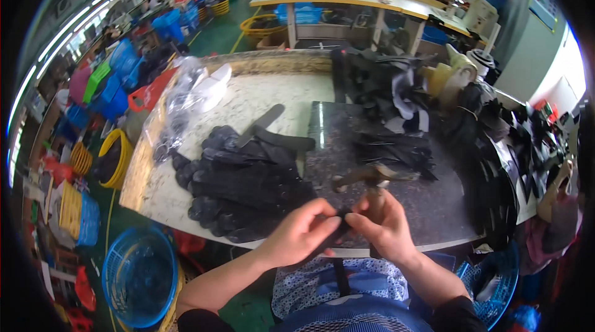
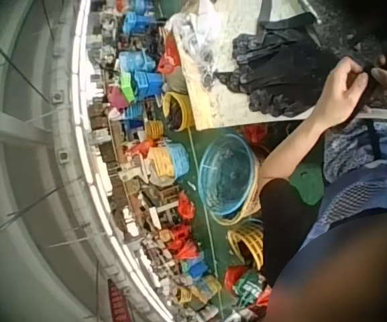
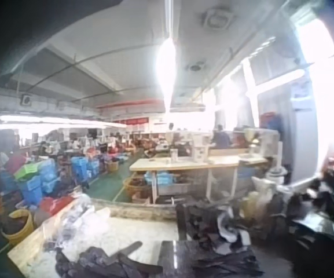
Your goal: The recorder uses a hammer to flatten or bond pre-cut leather shoe components on a marble slab.
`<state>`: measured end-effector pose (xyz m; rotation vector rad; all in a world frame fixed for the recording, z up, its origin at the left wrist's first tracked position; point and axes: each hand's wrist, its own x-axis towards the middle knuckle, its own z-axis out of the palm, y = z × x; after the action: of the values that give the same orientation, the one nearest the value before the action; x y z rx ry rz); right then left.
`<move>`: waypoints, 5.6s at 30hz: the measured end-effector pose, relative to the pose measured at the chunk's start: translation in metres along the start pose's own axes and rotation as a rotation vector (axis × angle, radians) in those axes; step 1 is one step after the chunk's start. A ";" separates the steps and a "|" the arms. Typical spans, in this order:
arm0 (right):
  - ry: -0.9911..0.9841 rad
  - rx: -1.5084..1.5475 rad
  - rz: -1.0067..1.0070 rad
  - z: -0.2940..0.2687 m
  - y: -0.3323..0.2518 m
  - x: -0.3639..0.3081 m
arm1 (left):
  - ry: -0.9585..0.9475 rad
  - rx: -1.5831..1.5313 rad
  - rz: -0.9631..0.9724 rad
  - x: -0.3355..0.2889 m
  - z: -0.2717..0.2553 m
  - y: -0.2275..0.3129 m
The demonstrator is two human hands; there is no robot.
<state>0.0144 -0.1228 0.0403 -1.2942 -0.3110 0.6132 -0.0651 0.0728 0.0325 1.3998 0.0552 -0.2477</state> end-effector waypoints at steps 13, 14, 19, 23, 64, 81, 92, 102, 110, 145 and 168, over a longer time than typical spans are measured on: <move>0.423 -0.585 -0.027 -0.142 -0.028 -0.094 | -0.018 0.856 0.577 0.127 0.065 -0.046; 0.390 -0.597 0.042 -0.144 -0.032 -0.096 | -0.035 0.847 0.525 0.130 0.066 -0.046; 0.080 -0.794 -0.003 -0.146 -0.019 -0.086 | -0.064 0.824 0.476 0.127 0.071 -0.046; 0.004 -0.955 -0.056 -0.151 -0.013 -0.078 | -0.063 0.808 0.521 0.125 0.072 -0.042; -0.228 -1.070 -0.071 -0.156 -0.030 -0.020 | -0.109 1.017 0.556 0.116 0.053 -0.029; -0.177 -0.966 -0.012 -0.132 -0.032 -0.012 | -0.068 0.953 0.470 0.087 0.036 -0.020; -0.330 -1.082 -0.140 -0.123 -0.016 -0.014 | -0.022 0.942 0.457 0.070 0.025 -0.030; -0.436 -0.996 -0.131 -0.119 -0.008 -0.012 | -0.057 0.951 0.421 0.049 0.015 -0.027; -0.364 -1.111 -0.176 -0.108 -0.004 -0.001 | -0.092 0.880 0.401 0.042 -0.002 -0.023; -0.608 -0.960 -0.202 -0.073 0.003 0.014 | 0.551 1.065 0.566 -0.011 0.026 -0.070; -0.413 -0.981 -0.013 -0.092 -0.021 -0.003 | 0.421 0.915 0.577 0.026 0.030 -0.065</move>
<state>0.0674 -0.2013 0.0370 -2.0860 -1.0509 0.7461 -0.0565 0.0300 -0.0295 2.2813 -0.1339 0.5817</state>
